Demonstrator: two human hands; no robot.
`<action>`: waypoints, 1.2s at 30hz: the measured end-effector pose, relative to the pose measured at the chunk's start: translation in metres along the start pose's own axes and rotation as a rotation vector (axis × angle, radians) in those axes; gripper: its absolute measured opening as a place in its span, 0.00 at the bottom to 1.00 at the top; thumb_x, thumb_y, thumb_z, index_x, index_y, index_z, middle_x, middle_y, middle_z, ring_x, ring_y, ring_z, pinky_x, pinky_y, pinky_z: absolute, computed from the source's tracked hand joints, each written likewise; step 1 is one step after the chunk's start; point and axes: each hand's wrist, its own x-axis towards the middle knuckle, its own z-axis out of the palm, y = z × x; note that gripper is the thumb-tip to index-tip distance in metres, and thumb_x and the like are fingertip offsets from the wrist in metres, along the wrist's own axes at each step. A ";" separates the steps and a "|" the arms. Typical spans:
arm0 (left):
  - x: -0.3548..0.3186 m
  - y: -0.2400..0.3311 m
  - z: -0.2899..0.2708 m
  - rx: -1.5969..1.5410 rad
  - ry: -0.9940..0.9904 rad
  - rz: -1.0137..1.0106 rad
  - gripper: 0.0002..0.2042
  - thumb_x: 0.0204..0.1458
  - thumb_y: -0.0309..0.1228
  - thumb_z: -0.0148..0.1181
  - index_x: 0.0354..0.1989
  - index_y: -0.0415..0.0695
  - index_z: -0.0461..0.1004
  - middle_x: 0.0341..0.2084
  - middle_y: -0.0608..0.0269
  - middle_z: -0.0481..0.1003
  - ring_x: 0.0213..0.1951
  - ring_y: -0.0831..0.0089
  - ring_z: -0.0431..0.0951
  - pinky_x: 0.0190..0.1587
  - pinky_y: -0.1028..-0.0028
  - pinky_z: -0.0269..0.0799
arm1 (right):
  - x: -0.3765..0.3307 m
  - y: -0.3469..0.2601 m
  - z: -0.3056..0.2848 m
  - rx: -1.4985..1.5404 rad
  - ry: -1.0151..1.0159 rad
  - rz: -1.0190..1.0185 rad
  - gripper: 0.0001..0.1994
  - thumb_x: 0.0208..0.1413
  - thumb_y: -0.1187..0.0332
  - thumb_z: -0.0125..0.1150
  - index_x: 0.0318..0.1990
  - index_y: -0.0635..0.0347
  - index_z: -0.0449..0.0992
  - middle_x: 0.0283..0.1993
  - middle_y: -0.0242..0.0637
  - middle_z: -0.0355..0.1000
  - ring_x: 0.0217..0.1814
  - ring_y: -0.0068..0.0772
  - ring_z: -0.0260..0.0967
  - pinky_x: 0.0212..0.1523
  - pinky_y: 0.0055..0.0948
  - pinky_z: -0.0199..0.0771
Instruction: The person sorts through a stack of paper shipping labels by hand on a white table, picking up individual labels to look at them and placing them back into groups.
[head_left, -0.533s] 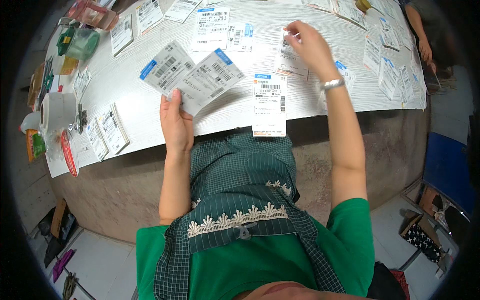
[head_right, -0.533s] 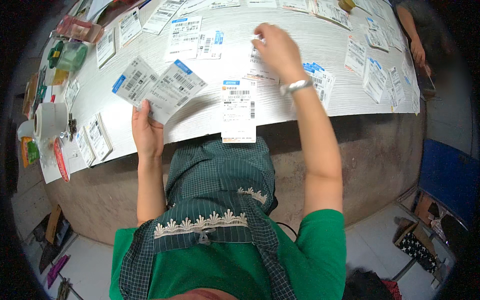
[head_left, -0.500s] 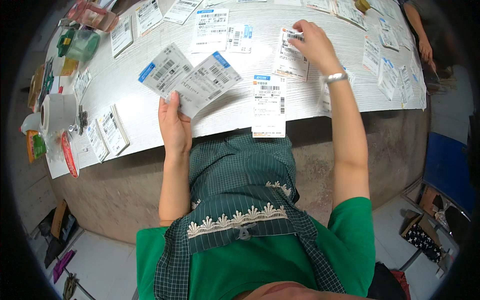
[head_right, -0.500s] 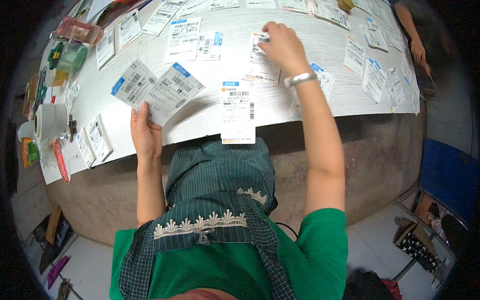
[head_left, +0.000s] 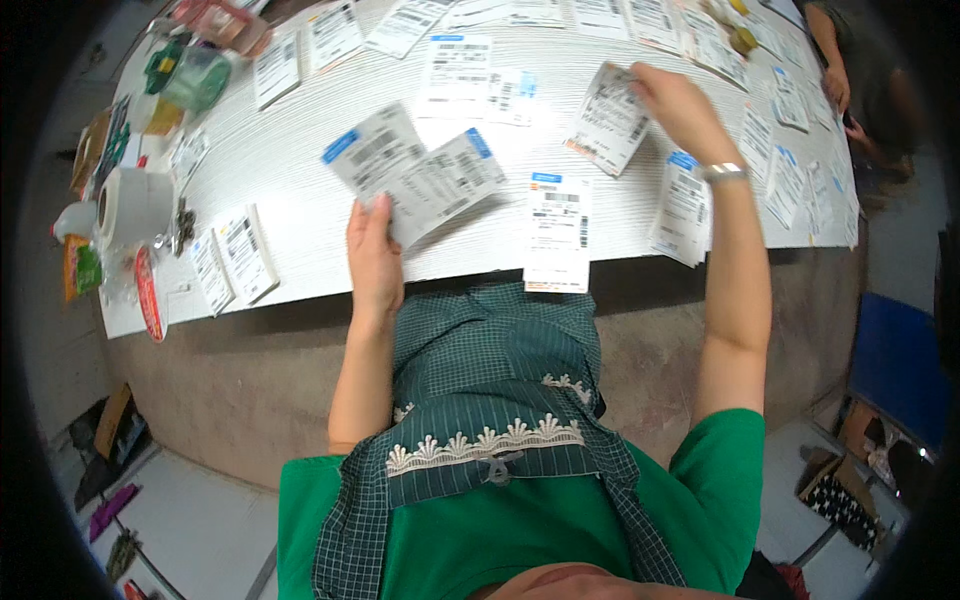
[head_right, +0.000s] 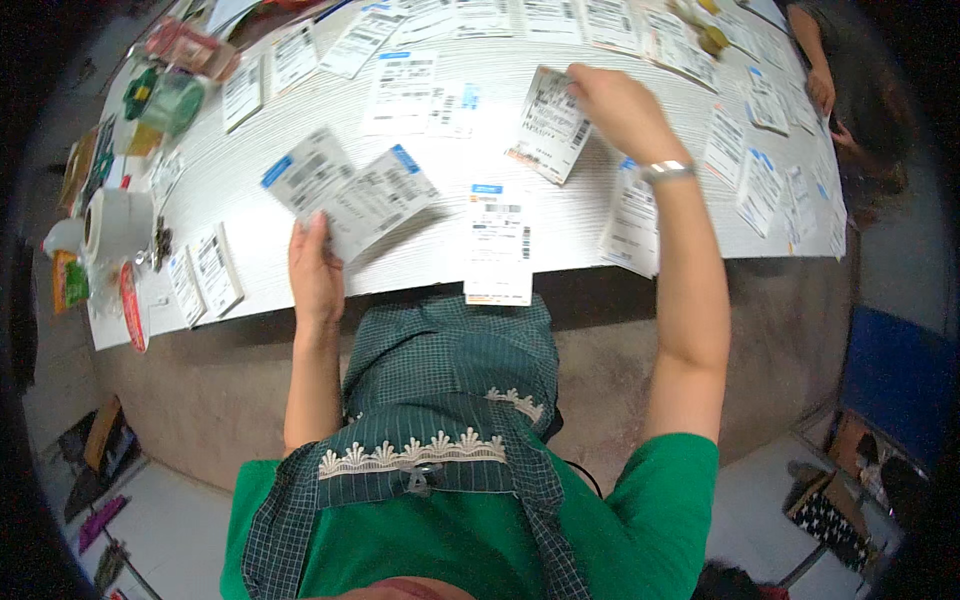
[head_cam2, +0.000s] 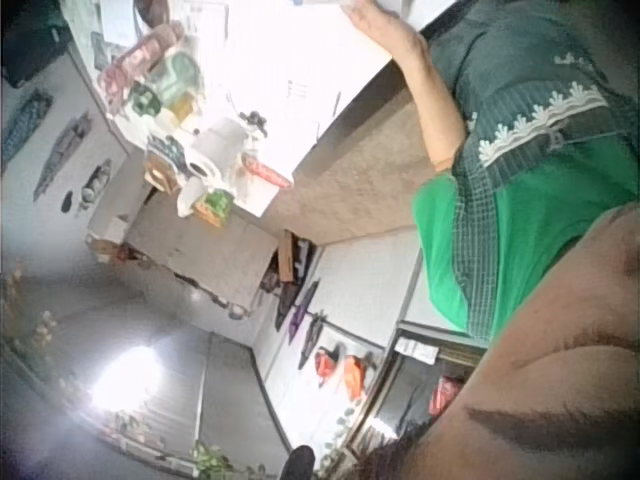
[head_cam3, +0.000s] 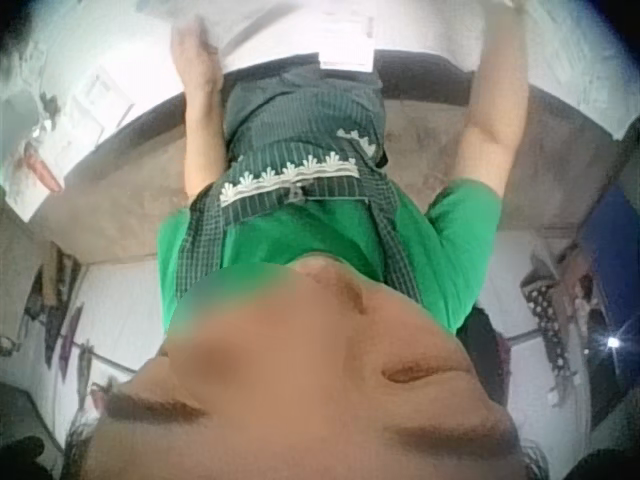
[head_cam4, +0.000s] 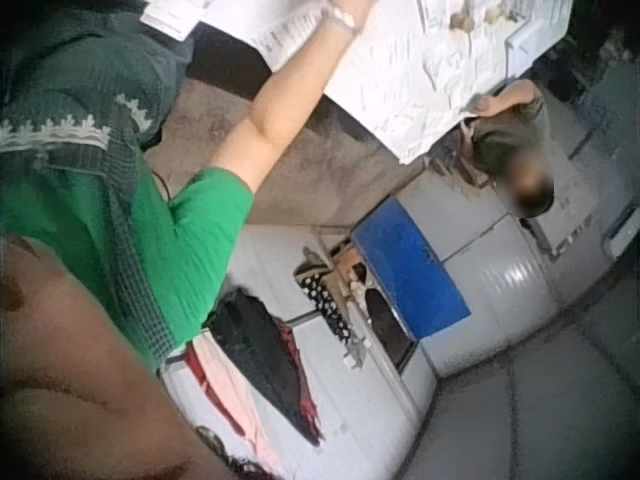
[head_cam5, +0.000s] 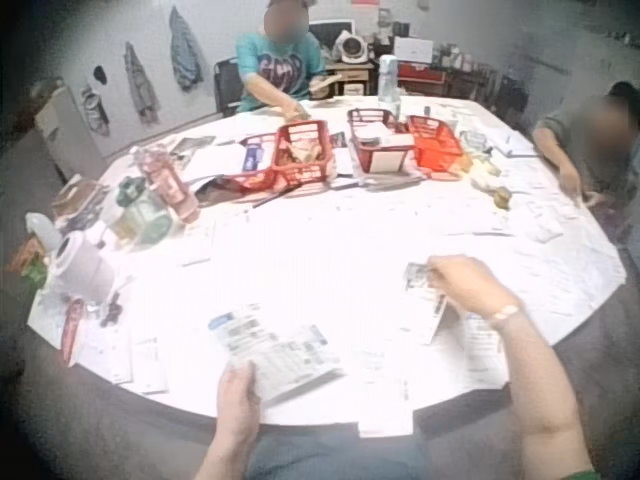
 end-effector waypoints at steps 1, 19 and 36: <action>0.000 0.001 -0.002 0.114 0.015 -0.053 0.15 0.61 0.34 0.46 0.51 0.37 0.66 0.43 0.59 0.73 0.45 0.77 0.72 0.51 0.75 0.65 | -0.009 -0.015 -0.015 0.094 0.072 -0.002 0.09 0.59 0.65 0.47 0.39 0.59 0.73 0.29 0.41 0.74 0.30 0.40 0.71 0.33 0.33 0.71; -0.010 0.005 -0.035 0.016 -0.059 -0.137 0.15 0.60 0.32 0.46 0.50 0.36 0.66 0.42 0.55 0.74 0.42 0.73 0.75 0.46 0.75 0.72 | -0.058 -0.077 0.057 -0.043 0.011 -0.110 0.16 0.41 0.66 0.67 0.37 0.62 0.72 0.32 0.41 0.73 0.36 0.40 0.70 0.37 0.35 0.70; -0.012 0.002 -0.025 -0.152 -0.095 -0.190 0.16 0.61 0.31 0.44 0.54 0.35 0.61 0.47 0.53 0.71 0.47 0.70 0.74 0.49 0.72 0.72 | -0.096 -0.143 0.078 0.948 0.106 0.076 0.10 0.58 0.66 0.55 0.38 0.64 0.73 0.23 0.30 0.71 0.23 0.15 0.62 0.24 0.19 0.62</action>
